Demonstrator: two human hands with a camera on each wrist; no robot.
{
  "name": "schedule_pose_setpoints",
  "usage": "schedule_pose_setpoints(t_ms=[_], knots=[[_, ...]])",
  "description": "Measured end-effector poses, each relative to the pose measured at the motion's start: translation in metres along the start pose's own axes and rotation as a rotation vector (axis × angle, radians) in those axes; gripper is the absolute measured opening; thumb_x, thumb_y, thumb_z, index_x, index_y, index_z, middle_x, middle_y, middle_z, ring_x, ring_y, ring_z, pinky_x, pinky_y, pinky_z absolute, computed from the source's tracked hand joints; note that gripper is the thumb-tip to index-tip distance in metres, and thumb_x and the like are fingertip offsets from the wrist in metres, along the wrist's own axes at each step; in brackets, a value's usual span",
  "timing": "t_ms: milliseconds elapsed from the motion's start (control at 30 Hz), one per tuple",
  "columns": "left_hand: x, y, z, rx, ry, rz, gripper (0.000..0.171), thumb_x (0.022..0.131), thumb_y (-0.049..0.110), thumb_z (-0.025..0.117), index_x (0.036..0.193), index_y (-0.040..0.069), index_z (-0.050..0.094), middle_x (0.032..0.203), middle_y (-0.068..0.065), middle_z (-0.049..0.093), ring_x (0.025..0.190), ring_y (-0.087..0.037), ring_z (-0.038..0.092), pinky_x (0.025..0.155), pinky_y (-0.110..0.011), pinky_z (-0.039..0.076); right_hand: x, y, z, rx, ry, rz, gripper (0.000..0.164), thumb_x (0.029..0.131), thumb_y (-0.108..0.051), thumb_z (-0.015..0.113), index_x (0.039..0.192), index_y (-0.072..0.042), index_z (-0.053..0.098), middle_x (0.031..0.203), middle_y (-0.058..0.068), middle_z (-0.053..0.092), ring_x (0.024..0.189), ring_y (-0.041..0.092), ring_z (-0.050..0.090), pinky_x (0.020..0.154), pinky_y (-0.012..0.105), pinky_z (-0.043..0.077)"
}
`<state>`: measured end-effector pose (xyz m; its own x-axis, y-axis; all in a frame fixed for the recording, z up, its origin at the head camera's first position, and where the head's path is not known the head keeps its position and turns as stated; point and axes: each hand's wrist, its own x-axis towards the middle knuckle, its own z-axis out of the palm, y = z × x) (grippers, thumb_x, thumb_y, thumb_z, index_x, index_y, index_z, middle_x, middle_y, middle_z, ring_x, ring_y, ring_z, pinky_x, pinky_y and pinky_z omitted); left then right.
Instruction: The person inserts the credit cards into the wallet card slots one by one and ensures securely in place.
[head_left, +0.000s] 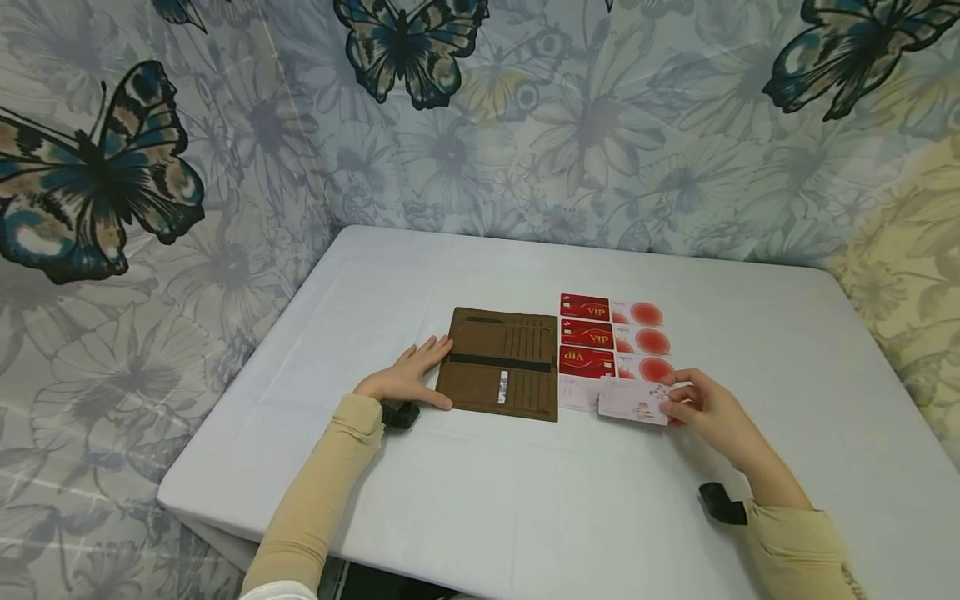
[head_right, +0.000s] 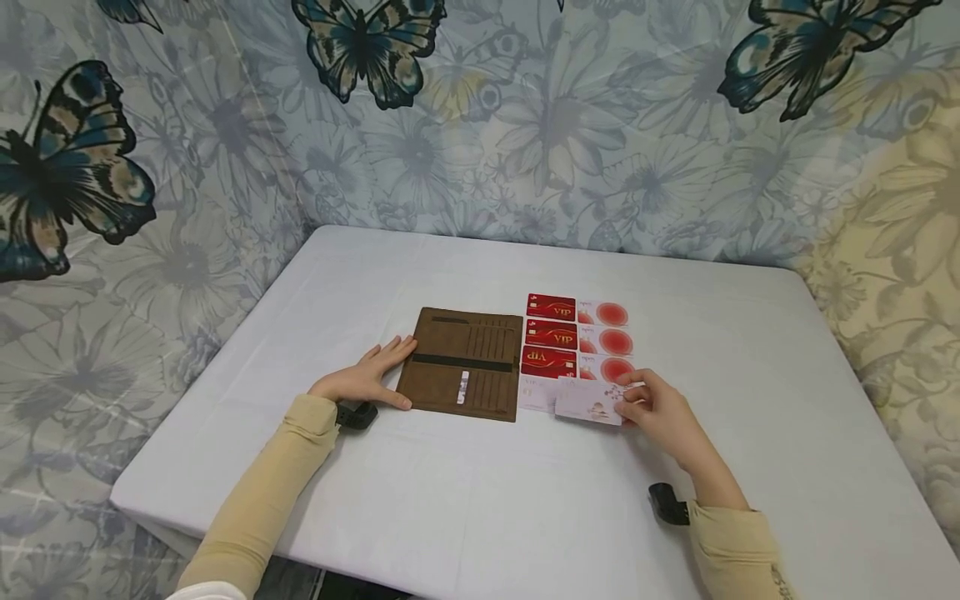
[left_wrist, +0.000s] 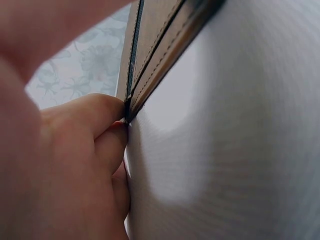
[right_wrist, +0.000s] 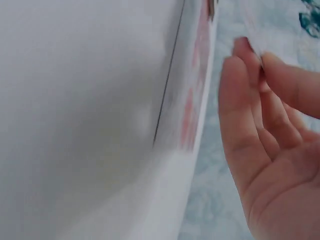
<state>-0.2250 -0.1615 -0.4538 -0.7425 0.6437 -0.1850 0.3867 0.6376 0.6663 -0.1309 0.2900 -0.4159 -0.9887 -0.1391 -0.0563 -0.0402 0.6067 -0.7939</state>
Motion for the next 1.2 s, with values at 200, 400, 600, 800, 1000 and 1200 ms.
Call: schedule_pose_setpoints(t_ms=[200,400,600,800,1000,1200], knots=[[0.001,0.000,0.000,0.020,-0.007,-0.006,0.109,0.075,0.046,0.074,0.149,0.008,0.003,0.154,-0.004,-0.004,0.138,-0.018,-0.009,0.109,-0.041,-0.008,0.017,-0.016,0.017,0.137,0.063,-0.009,0.037,0.088,-0.001,0.061,0.118,0.010,0.043,0.088,0.017,0.057,0.073,0.013,0.059,0.064,0.028,0.055],[0.002,-0.001,0.001,0.013,-0.005,-0.004,0.110,0.074,0.046,0.074,0.150,0.009,0.004,0.154,-0.004,-0.004,0.139,-0.018,-0.009,0.109,-0.041,-0.008,0.031,-0.026,0.036,0.218,0.027,-0.004,0.036,0.086,0.000,0.063,0.116,0.011,0.044,0.086,0.017,0.060,0.069,0.015,0.061,0.064,0.030,0.055],[0.001,-0.002,0.002,0.011,-0.004,-0.008,0.111,0.073,0.048,0.075,0.150,0.010,0.004,0.154,-0.002,-0.004,0.138,-0.017,-0.009,0.109,-0.040,-0.008,0.039,-0.035,0.052,0.256,-0.016,0.029,0.034,0.087,-0.003,0.064,0.112,0.009,0.044,0.082,0.013,0.060,0.068,0.018,0.061,0.064,0.030,0.055],[0.001,-0.002,0.001,0.016,0.000,-0.009,0.110,0.074,0.047,0.074,0.150,0.010,0.004,0.154,-0.002,-0.003,0.138,-0.017,-0.009,0.109,-0.040,-0.008,0.048,-0.045,0.068,0.266,-0.045,0.008,0.029,0.085,-0.003,0.064,0.106,0.007,0.046,0.076,0.012,0.060,0.065,0.020,0.061,0.063,0.035,0.056],[0.001,-0.001,0.001,0.019,-0.001,-0.002,0.110,0.074,0.047,0.074,0.150,0.009,0.005,0.154,-0.004,-0.003,0.139,-0.018,-0.008,0.109,-0.041,-0.008,0.054,-0.053,0.082,0.228,-0.045,0.052,0.028,0.084,-0.005,0.067,0.104,0.002,0.049,0.076,0.010,0.062,0.064,0.021,0.062,0.062,0.034,0.056],[0.001,-0.001,0.001,0.011,-0.002,-0.002,0.110,0.074,0.046,0.074,0.150,0.009,0.005,0.154,-0.004,-0.003,0.139,-0.019,-0.008,0.109,-0.042,-0.008,0.054,-0.060,0.089,0.220,-0.002,0.101,0.027,0.083,-0.006,0.068,0.101,0.002,0.050,0.072,0.009,0.063,0.062,0.023,0.064,0.061,0.036,0.056]])
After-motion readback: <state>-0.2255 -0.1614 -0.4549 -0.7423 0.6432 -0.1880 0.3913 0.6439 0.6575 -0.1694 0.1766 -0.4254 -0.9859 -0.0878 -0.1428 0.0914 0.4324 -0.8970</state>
